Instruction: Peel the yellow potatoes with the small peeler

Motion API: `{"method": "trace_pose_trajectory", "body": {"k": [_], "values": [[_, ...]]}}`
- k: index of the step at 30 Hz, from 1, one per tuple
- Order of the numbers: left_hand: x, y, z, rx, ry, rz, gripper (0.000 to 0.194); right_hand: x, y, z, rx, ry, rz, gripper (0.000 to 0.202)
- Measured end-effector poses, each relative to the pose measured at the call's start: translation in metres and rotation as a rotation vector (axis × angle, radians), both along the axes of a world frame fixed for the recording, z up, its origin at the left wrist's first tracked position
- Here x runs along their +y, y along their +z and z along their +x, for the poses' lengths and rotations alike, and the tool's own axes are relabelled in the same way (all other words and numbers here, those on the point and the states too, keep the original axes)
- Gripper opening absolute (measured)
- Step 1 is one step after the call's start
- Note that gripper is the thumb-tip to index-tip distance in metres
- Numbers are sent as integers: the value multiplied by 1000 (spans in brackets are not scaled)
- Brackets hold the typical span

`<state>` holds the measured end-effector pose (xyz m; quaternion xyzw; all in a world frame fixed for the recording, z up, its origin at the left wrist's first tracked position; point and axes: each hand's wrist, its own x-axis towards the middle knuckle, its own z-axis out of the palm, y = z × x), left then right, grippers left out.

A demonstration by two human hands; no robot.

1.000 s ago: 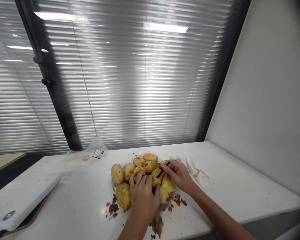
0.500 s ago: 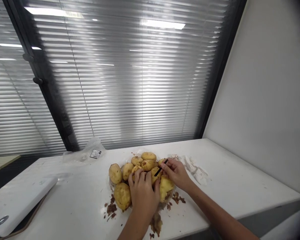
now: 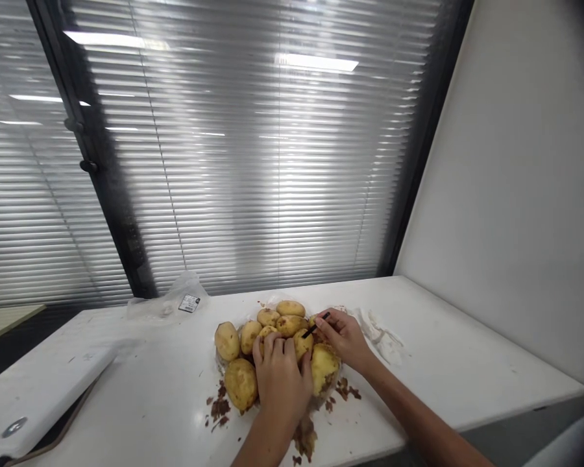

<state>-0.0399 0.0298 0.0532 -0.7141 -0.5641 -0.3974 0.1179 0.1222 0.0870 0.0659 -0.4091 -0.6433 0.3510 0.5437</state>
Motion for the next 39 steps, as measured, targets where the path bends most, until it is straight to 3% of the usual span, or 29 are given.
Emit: {"method": "trace_pose_trajectory", "body": {"k": [9,15,20,26,39], "values": [[1,-1,-1,-12,-1,-26,20,-3,-1,-3,12,48,-39,38],[1,0,0,-12,-1,-60,21,0,-2,-6,-54,-43,41,34],[0,-1,0,-22,1,-74,21,0,-3,-4,-45,8,0,37],[0,0,1,-34,19,-105,22,6,-4,5,-13,-98,25,39],[1,-2,2,-65,26,-122,22,2,-3,-2,-6,-10,-21,42]]}}
